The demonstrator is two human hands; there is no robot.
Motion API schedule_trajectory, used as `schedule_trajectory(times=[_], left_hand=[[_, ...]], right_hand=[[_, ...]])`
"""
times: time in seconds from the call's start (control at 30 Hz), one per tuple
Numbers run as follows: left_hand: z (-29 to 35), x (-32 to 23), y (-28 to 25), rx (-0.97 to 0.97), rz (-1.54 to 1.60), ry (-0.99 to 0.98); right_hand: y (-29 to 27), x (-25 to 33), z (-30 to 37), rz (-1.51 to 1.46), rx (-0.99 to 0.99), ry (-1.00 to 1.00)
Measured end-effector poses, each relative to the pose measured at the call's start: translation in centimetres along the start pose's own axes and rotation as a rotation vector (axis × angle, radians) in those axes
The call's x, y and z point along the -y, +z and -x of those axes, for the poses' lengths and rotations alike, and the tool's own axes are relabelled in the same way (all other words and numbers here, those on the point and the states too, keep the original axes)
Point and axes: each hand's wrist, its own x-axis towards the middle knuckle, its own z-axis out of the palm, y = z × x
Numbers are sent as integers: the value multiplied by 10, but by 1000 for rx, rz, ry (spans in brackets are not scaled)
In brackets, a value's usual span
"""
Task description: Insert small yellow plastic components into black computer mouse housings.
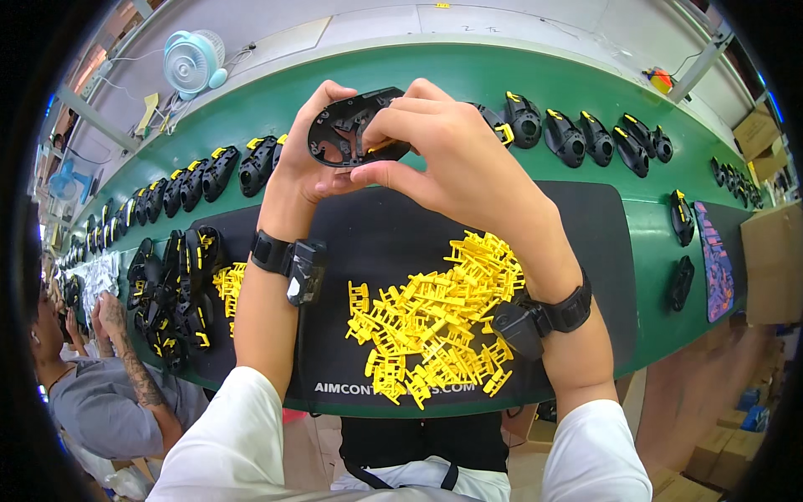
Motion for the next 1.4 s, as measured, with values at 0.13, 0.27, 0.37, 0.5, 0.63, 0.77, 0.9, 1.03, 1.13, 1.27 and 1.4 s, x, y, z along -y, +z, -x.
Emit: schedule_trajectory(times=[0.13,0.27,0.37,0.5,0.63,0.77,0.9,1.03,1.13,1.27,1.4], left_hand=[[1,-4,6,-147,-146,3],[17,-19,-32,-703,-1095,-26],[22,-16,-42,-780,-1785,-77],[13,-6,-56,-807,-1893,-182],[15,-10,-56,-913,-1898,-126],[18,-14,-46,-1008,-1863,5],[16,-20,-32,-1017,-1774,128],[20,-20,-33,-945,-1940,377],[21,-22,-13,-588,-1794,201],[20,-17,4,-408,-1730,-94],[16,0,5,-166,-1883,-529]], right_hand=[[9,-1,8,-4,-30,75],[9,22,5,-45,342,148],[41,46,15,-179,698,89],[69,46,32,-124,758,77],[67,39,29,-47,726,64],[45,11,17,-289,581,411],[5,-32,20,-142,292,563],[1,-46,25,-43,174,602],[10,-52,34,77,166,508],[21,-49,40,389,224,568],[17,-42,28,43,457,568]])
